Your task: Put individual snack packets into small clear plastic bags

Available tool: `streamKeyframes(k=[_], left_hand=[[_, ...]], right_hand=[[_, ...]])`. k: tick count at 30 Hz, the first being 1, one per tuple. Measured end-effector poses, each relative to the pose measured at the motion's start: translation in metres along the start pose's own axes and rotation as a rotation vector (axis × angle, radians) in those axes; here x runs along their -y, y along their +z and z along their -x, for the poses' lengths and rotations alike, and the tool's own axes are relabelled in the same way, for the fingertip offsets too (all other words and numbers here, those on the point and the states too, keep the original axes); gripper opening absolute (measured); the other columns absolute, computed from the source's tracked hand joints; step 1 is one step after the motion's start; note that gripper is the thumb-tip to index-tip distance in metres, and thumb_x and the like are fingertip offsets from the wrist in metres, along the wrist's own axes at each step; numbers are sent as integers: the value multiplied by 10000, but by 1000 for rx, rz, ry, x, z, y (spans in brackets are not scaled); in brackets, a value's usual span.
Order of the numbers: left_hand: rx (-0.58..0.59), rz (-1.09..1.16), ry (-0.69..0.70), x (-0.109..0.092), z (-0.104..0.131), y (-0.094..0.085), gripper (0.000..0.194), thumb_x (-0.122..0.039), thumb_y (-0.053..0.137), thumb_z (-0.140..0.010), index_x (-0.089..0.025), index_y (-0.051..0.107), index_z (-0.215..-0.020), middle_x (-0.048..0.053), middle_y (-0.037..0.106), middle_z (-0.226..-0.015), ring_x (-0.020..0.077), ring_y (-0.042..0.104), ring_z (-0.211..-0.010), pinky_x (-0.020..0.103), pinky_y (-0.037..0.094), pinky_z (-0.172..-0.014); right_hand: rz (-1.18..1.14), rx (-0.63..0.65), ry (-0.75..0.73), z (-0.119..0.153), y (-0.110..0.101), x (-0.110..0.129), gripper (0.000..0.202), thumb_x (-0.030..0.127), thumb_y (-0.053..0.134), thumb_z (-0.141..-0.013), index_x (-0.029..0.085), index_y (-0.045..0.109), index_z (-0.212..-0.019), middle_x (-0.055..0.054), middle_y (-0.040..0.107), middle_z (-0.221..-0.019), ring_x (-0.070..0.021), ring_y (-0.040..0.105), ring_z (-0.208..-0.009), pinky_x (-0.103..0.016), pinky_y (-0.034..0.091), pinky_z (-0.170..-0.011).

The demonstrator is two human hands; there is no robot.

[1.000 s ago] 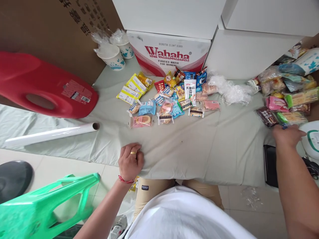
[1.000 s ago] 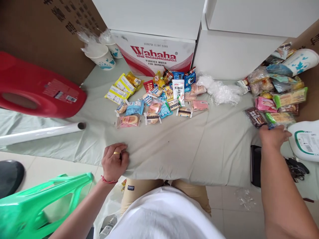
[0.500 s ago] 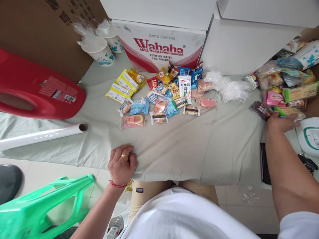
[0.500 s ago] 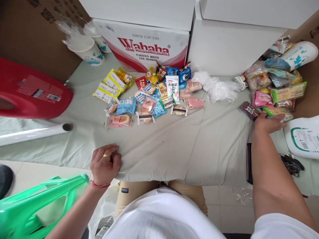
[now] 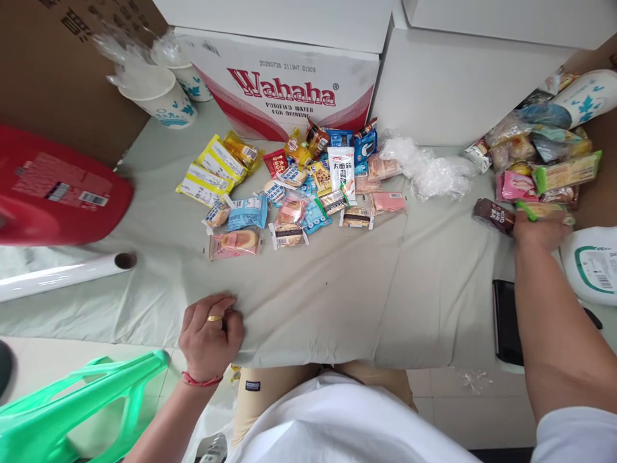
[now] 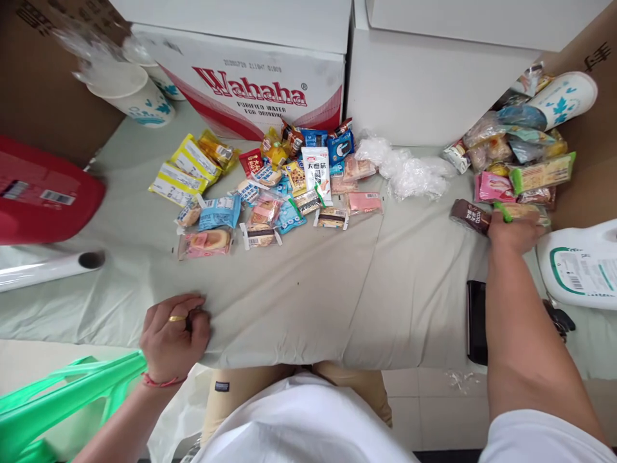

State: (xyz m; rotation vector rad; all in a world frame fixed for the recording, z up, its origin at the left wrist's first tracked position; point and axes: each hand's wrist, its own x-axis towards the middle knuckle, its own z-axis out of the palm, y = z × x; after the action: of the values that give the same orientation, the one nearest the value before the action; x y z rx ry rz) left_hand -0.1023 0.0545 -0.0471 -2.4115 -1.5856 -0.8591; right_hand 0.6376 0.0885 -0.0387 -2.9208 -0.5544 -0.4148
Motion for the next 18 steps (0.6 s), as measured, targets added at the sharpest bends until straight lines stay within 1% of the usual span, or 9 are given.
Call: streamKeyframes(k=[1, 2, 4, 6, 10, 12, 15, 16, 18], left_hand=[[-4, -5, 5, 0, 0, 0, 188, -95, 606, -823, -206, 668, -962, 93, 753, -979, 270, 693, -912, 415, 557, -867], [-7, -11, 10, 0, 0, 0, 187, -93, 610, -821, -204, 669, -959, 94, 755, -974, 268, 693, -904, 410, 555, -863], [-9, -23, 21, 1, -1, 0, 184, -90, 616, -817, -202, 671, -953, 98, 756, -967, 267, 691, -891, 404, 552, -856], [-10, -33, 25, 1, -1, 0, 186, -88, 619, -814, -202, 672, -950, 101, 755, -962, 270, 687, -883, 404, 547, -850], [-12, -40, 35, 1, -2, 1, 186, -86, 623, -810, -205, 670, -945, 99, 751, -956, 272, 683, -872, 404, 546, -836], [-11, -40, 36, 0, -3, 1, 180, -85, 622, -813, -201, 668, -943, 104, 751, -959, 275, 683, -880, 406, 548, -836], [-12, -31, 32, -1, -3, 2, 175, -81, 618, -818, -194, 667, -944, 107, 751, -959, 276, 684, -894, 408, 551, -843], [-13, -25, 28, -1, -3, 2, 176, -80, 616, -820, -193, 668, -944, 105, 750, -958, 273, 686, -897, 407, 551, -845], [-17, 6, 22, -1, -4, 0, 172, -80, 614, -824, -195, 673, -938, 96, 749, -953, 264, 690, -900, 400, 553, -849]], right_hand=[[-27, 33, 115, 2, -2, 5, 737, 521, 583, -950, -21, 511, -1445, -330, 490, -1203, -327, 524, -961, -474, 393, -781], [-64, 53, 178, 4, -4, 9, 719, 526, 643, -914, 42, 544, -1437, -307, 489, -1239, -329, 526, -998, -468, 401, -823], [-120, 43, 169, 2, -5, 15, 696, 492, 733, -852, 103, 579, -1408, -272, 493, -1263, -326, 523, -1037, -452, 410, -882], [-137, 34, 131, -4, -4, 17, 704, 430, 790, -811, 119, 578, -1406, -256, 496, -1270, -321, 517, -1054, -441, 411, -916], [-140, 43, 113, -21, 0, 21, 725, 315, 881, -723, 137, 597, -1367, -242, 510, -1258, -288, 516, -988, -433, 398, -895], [-153, 28, 122, -29, 4, 26, 722, 373, 904, -710, 134, 619, -1329, -251, 514, -1249, -270, 514, -918, -446, 384, -861], [-160, 18, 143, -39, 13, 25, 742, 596, 792, -806, 99, 633, -1333, -305, 521, -1237, -271, 519, -843, -480, 365, -785], [-142, 6, 117, -43, 17, 22, 766, 646, 731, -839, 86, 630, -1352, -320, 534, -1215, -283, 526, -833, -488, 360, -751], [-85, -117, -68, -50, 24, 10, 804, 681, 674, -864, 48, 633, -1357, -336, 575, -1122, -316, 546, -820, -491, 348, -674]])
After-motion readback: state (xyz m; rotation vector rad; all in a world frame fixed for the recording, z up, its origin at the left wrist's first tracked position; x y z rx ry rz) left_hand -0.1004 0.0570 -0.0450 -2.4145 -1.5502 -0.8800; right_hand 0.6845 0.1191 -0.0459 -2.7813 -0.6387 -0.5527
